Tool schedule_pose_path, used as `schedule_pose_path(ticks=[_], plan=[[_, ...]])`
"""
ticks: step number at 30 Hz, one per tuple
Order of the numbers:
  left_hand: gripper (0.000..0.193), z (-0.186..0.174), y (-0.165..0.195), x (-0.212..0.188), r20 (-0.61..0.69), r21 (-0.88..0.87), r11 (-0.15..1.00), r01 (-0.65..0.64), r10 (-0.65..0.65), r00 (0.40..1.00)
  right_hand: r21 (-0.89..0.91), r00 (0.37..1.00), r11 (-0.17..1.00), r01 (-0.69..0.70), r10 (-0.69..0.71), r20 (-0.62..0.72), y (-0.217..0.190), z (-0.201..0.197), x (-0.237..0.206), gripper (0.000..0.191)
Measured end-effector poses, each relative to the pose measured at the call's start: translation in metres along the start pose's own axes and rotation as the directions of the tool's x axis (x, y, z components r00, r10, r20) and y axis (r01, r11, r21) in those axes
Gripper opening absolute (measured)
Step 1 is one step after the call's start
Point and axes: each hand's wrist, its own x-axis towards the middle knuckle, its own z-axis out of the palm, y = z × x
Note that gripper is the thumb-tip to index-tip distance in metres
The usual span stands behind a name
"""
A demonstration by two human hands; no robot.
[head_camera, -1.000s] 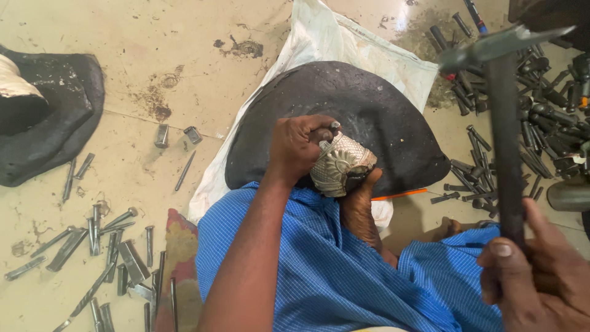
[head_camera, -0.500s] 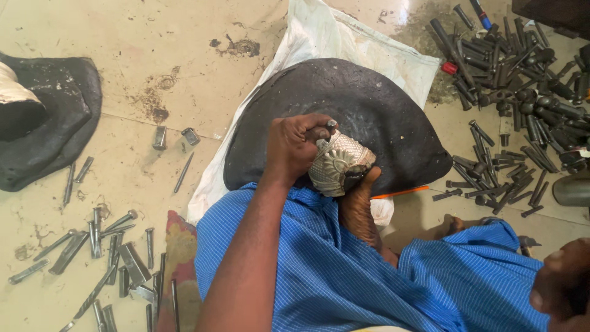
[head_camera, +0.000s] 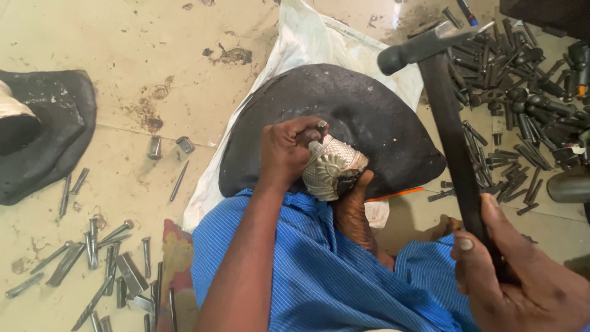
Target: The person sits on the floor and uses a hammer and chisel to engrave a pattern on a cylindrical metal object. They repeatedly strike the chisel to create a textured design on the surface.
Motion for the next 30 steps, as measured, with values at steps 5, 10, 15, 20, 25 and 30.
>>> schedule_pose_path(ticks=[5, 10, 15, 20, 25, 30], plan=[[0.019, -0.002, 0.0, 0.005, 0.066, 0.068, 0.998, 0.003, -0.007, 0.998, 0.053, 0.998, 0.996, -0.067, 0.068, -0.012, 0.015, 0.0, -0.004, 0.042], [0.02, -0.003, 0.001, 0.005, 0.084, 0.04, 0.999, 0.009, -0.013, 0.996, 0.028, 0.996, 0.996, -0.084, 0.085, -0.027, 0.035, -0.005, -0.002, 0.05], [0.017, -0.003, -0.002, 0.006, 0.095, 0.086, 0.996, -0.037, 0.029, 0.995, -0.03, 0.974, 0.976, -0.215, 0.217, 0.064, 0.083, -0.019, 0.005, 0.039], [0.019, -0.003, -0.002, 0.005, 0.099, 0.073, 0.997, -0.04, 0.033, 0.995, -0.082, 0.959, 0.956, -0.282, 0.282, -0.01, 0.077, -0.009, 0.011, 0.042], [0.018, -0.001, -0.001, 0.006, 0.08, 0.112, 0.993, 0.029, -0.038, 0.996, -0.354, 0.892, 0.871, 0.339, -0.179, 0.414, 0.013, 0.02, 0.019, 0.045], [0.015, -0.003, -0.007, 0.0, -0.022, -0.035, 0.999, 0.01, -0.011, 1.0, -0.24, 0.991, 0.97, 0.037, -0.005, 0.13, -0.002, 0.009, 0.007, 0.048]])
